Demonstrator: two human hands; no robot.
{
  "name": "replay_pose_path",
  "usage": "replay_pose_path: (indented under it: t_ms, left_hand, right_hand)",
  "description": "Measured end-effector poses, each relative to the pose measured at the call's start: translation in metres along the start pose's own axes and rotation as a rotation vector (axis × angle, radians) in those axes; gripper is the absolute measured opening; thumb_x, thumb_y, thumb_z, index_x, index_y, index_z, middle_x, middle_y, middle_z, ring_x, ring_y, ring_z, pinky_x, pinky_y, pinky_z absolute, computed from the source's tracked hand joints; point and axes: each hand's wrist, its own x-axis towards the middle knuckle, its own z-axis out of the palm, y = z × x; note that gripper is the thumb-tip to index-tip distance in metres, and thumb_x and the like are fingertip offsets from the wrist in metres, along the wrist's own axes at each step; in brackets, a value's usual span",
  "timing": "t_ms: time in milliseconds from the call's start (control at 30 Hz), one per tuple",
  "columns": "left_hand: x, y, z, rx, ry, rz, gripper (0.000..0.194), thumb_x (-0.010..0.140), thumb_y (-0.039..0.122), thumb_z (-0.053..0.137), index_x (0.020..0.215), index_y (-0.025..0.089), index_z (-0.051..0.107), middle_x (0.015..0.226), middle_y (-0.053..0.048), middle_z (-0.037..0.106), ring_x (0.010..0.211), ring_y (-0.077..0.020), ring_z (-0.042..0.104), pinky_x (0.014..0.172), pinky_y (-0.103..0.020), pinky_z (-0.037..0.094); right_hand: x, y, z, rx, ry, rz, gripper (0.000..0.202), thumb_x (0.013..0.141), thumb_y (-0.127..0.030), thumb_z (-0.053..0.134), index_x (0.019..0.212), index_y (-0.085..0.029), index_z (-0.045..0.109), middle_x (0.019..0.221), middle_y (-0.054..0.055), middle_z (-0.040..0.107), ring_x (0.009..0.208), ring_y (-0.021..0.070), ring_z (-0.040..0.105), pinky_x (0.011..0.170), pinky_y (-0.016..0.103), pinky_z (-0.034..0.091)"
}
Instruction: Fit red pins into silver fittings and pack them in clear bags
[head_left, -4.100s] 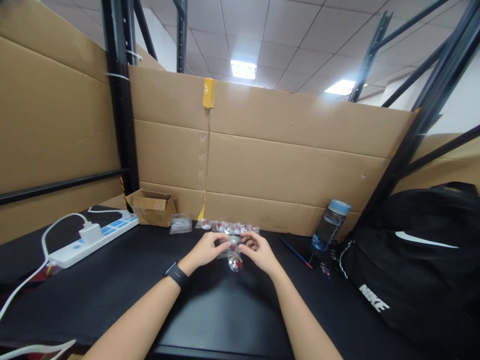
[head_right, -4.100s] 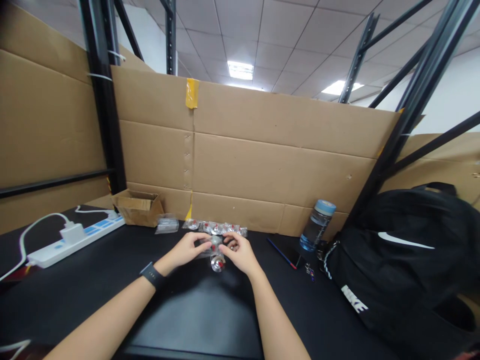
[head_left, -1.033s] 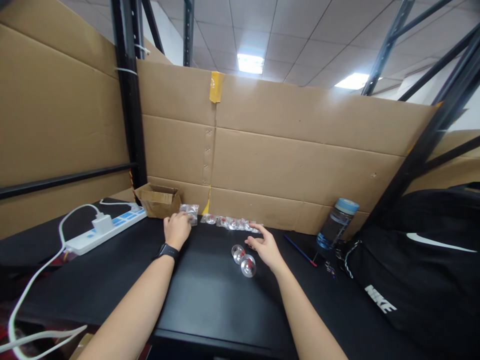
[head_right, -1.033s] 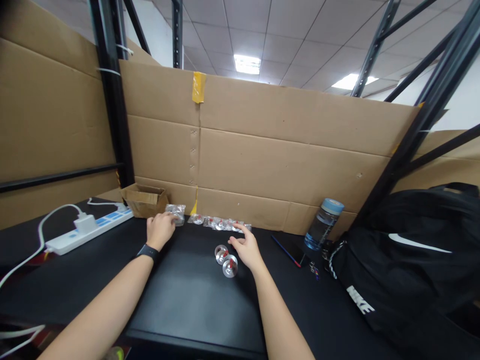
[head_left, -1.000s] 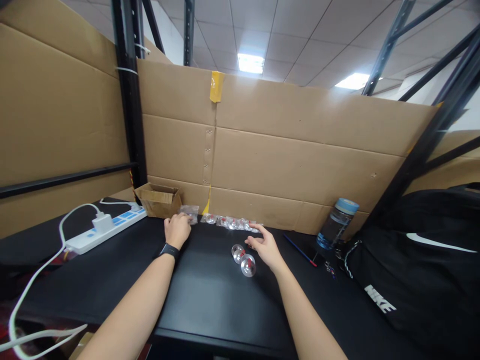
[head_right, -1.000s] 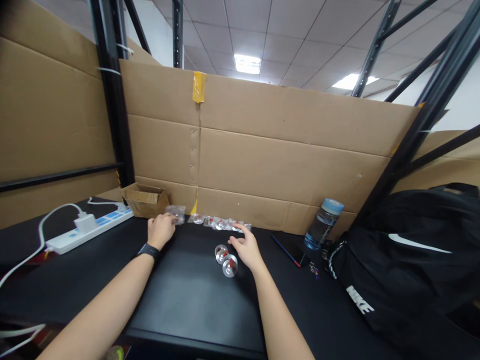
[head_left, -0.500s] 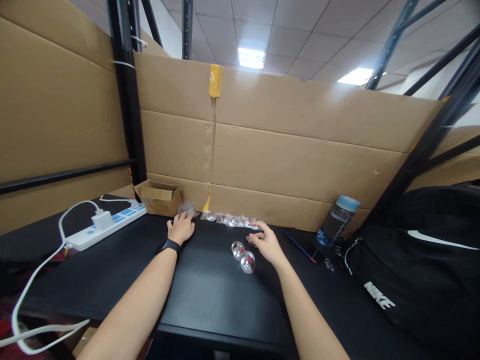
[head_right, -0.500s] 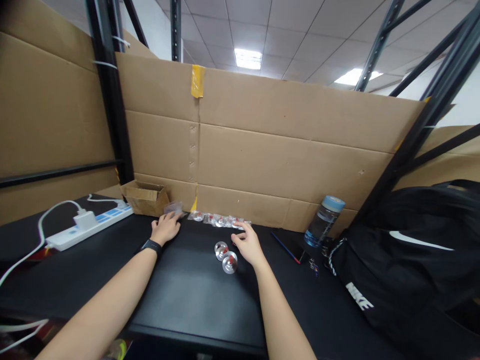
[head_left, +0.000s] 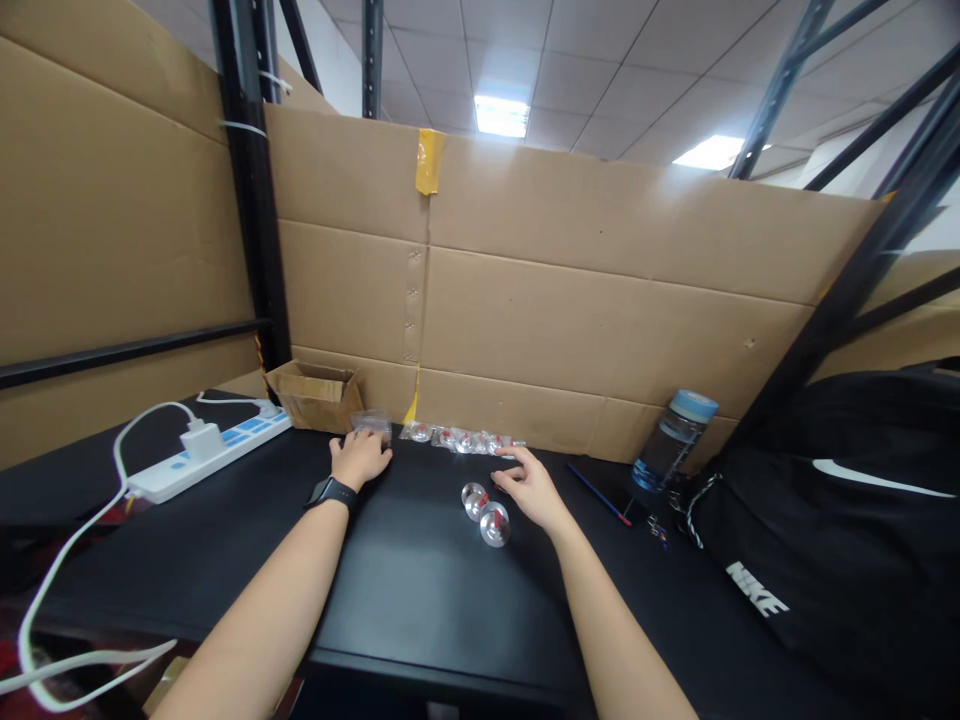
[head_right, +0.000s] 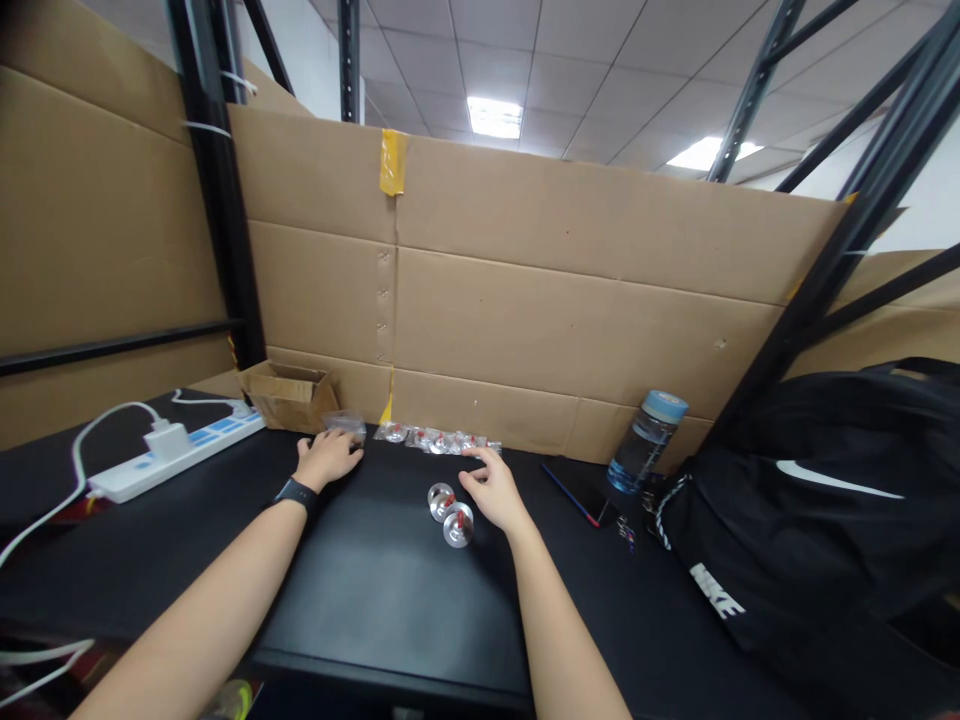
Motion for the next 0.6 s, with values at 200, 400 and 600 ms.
replay_pose_path:
  t_ms: [200,400,600]
  left_hand:
    - [-0.005,0.005,-0.001,0.034,0.093,-0.091,0.041,0.092,0.053,0.047,0.104,0.02,0.069,0.119,-0.016,0.067,0.108,-0.0378,0.06,0.093,-0.054,0.035]
    - [-0.005,0.015,0.003,0.03,0.233,-0.136,0.03,0.088,0.034,0.052,0.109,0.019,0.067,0.113,-0.015,0.069,0.102,-0.0329,0.062,0.091,-0.049,0.034]
    - [-0.003,0.008,0.006,-0.015,0.16,-0.079,0.036,0.088,0.022,0.047,0.117,0.024,0.068,0.124,-0.011,0.069,0.111,-0.0298,0.061,0.092,-0.047,0.034]
  right_hand:
    - [0.0,0.001,0.0,-0.025,-0.015,-0.012,0.034,0.081,-0.03,0.068,0.114,-0.023,0.064,0.123,0.007,0.064,0.076,0.0154,0.072,0.071,0.029,0.055]
    - [0.001,0.004,0.0,-0.061,-0.016,-0.027,0.033,0.082,-0.03,0.068,0.114,-0.023,0.065,0.122,0.006,0.063,0.078,0.0149,0.07,0.073,0.03,0.055]
    - [-0.001,0.002,0.0,-0.071,-0.039,-0.031,0.032,0.082,-0.029,0.066,0.114,-0.023,0.065,0.122,0.007,0.063,0.076,0.0142,0.069,0.074,0.03,0.055]
